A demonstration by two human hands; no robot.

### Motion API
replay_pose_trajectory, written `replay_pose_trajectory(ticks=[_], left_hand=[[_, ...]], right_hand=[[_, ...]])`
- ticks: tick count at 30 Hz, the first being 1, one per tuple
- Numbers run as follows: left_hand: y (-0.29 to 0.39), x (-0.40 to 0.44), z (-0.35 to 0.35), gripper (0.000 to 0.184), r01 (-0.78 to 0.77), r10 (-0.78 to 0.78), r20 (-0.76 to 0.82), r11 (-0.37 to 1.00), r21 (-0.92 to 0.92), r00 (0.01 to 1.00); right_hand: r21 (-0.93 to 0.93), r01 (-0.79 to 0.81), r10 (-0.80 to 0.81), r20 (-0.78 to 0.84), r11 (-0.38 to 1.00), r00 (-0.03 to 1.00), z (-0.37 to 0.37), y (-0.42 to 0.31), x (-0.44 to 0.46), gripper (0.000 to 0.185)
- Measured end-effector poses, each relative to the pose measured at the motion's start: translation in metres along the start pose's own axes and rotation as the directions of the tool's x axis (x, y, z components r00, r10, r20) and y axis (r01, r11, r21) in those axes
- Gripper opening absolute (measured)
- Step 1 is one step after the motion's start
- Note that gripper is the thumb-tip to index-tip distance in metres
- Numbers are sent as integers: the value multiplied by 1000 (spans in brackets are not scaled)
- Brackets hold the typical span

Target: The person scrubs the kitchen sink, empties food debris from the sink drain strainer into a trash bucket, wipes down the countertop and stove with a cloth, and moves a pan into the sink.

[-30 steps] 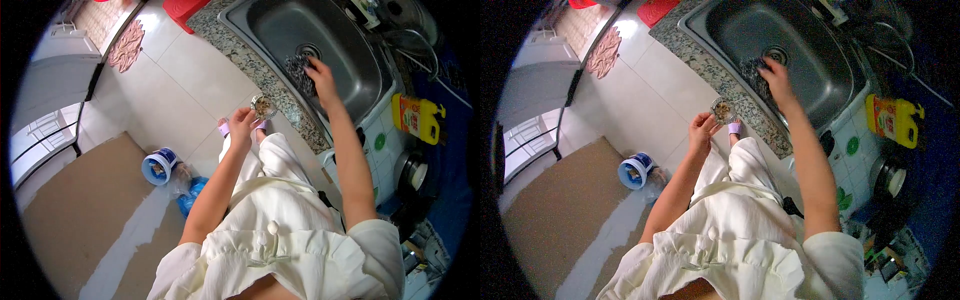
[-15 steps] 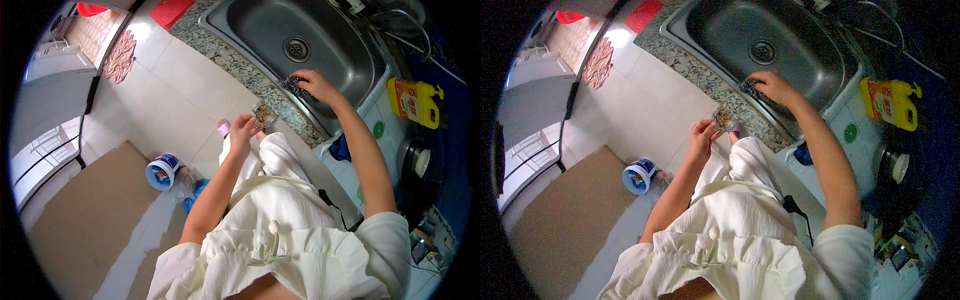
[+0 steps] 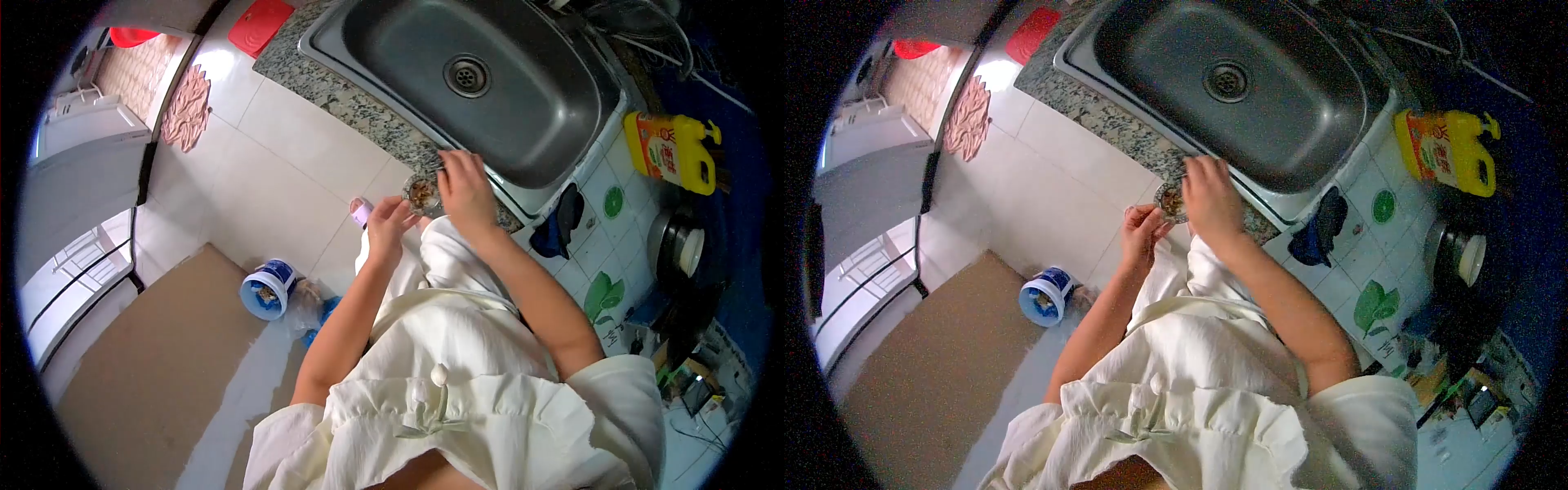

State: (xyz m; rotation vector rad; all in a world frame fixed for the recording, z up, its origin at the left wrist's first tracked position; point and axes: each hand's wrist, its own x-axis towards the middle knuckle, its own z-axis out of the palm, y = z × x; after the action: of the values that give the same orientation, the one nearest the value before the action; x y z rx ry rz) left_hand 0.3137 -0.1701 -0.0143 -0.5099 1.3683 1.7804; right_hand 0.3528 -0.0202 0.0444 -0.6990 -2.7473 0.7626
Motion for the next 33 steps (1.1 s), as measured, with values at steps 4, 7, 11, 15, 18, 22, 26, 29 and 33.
replay_pose_trajectory(ticks=[4,7,11,15,18,22,26,29,33], left_hand=[[5,-1,0,9,11,-11,18,1000,0,1000],[4,-2,-3,13,31,-32,44,999,28,999],[5,-3,-3,9,24,-24,-6,1000,-15,1000],[4,2,-11,15,18,-16,75,999,-31,997],[5,3,-20,17,1,-2,77,1000,5,997],[7,-1,-18,9,-12,13,14,999,-45,1000],[9,-4,-11,7,13,-14,-22,1000,-29,1000],[10,-9,-6,7,24,-24,-6,999,-22,1000],[-1,-2,-16,6,38,-39,32,998,51,999]], right_hand=[[56,98,-102,76,994,992,10,-16,-5,26],[96,70,-75,54,993,996,-4,-19,1,24],[-63,5,-2,58,998,998,-1,-8,11,21],[197,63,-86,113,978,990,14,-25,-1,24],[343,53,-112,156,938,981,8,-34,-7,23],[340,-89,64,83,936,994,-24,-9,2,23],[441,-306,263,156,844,952,-39,58,22,25],[346,-307,235,234,887,943,-33,68,20,27],[627,-523,281,449,577,848,-25,34,7,27]])
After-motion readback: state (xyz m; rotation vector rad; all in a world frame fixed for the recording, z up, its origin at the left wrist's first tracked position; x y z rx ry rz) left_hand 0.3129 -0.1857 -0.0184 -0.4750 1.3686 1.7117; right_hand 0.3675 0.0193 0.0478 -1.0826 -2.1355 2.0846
